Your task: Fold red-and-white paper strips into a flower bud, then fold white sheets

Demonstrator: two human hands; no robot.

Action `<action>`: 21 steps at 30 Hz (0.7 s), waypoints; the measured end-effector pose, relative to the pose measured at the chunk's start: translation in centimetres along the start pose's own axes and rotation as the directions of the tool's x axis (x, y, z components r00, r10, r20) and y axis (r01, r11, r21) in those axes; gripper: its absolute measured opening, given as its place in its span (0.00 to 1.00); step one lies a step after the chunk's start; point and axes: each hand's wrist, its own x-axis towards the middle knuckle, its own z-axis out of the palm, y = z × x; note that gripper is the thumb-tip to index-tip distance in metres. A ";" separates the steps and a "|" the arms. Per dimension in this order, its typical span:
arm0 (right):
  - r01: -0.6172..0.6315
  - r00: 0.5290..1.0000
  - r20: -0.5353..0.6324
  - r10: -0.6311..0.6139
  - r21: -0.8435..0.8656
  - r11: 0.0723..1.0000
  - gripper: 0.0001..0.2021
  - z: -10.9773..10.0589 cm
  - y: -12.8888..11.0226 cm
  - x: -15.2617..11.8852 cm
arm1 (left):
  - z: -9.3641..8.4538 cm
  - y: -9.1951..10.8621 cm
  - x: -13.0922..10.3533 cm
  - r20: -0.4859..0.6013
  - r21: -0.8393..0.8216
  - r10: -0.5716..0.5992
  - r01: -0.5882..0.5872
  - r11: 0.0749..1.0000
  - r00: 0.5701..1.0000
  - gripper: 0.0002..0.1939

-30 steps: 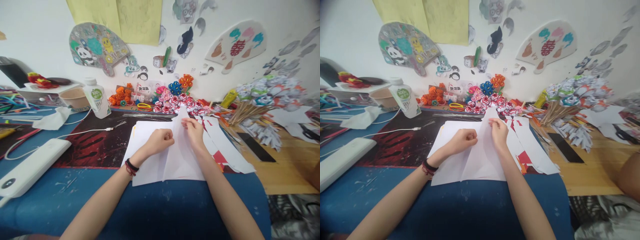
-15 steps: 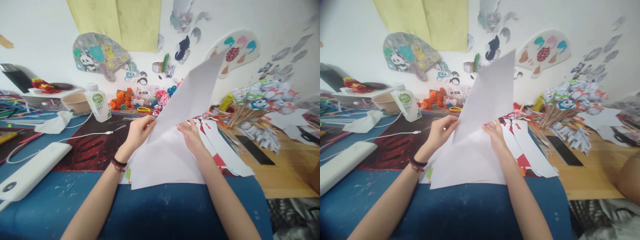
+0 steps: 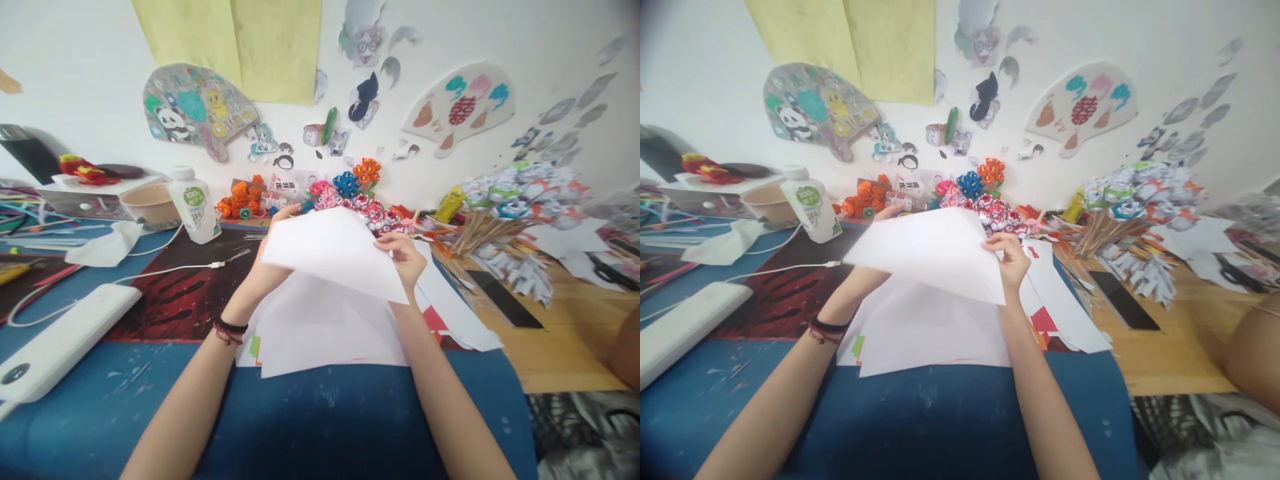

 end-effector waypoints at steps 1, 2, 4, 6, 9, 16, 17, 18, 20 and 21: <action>0.001 0.999 0.050 -0.001 -0.006 1.000 0.06 -0.2 0.2 0.2 | -0.1 0.0 0.0 0.005 -0.058 -0.013 0.014 0.998 1.000 0.38; -0.011 0.994 0.111 0.015 -0.035 0.999 0.05 -0.5 0.4 0.3 | -0.3 0.1 0.0 0.020 -0.110 -0.032 0.034 0.993 0.999 0.39; -0.032 0.969 0.240 0.067 -0.150 0.988 0.04 -1.0 1.0 0.3 | -1.0 0.3 0.1 0.066 -0.128 -0.032 0.040 0.991 0.997 0.33; -0.024 0.939 0.322 0.123 -0.296 0.955 0.02 -1.6 1.5 0.1 | -2.0 0.5 0.1 0.121 -0.001 0.044 -0.044 0.999 0.992 0.14; 0.003 0.911 0.373 0.174 -0.428 0.904 0.08 -2.4 2.1 -0.4 | -3.5 0.4 -0.2 0.334 0.228 0.092 -0.175 0.958 0.938 0.11; 0.080 0.768 0.592 0.243 -0.466 0.881 0.26 -3.4 0.8 -2.1 | -4.5 -1.7 -1.5 0.538 0.552 -0.172 -0.190 0.812 0.825 0.27; 0.082 0.744 0.620 0.250 -0.456 0.886 0.28 -3.3 0.6 -2.2 | -4.5 -1.9 -1.6 0.560 0.550 -0.191 -0.190 0.813 0.806 0.29; 0.080 0.722 0.643 0.256 -0.445 0.892 0.29 -3.2 0.3 -2.3 | -4.6 -1.9 -1.6 0.581 0.536 -0.197 -0.189 0.823 0.790 0.30; 0.069 0.689 0.672 0.270 -0.432 0.899 0.29 -3.0 0.0 -2.3 | -4.8 -1.8 -1.5 0.623 0.463 -0.177 -0.177 0.868 0.762 0.29; 0.062 0.682 0.678 0.275 -0.429 0.901 0.28 -2.9 -0.1 -2.3 | -4.9 -1.6 -1.4 0.638 0.410 -0.158 -0.159 0.898 0.753 0.27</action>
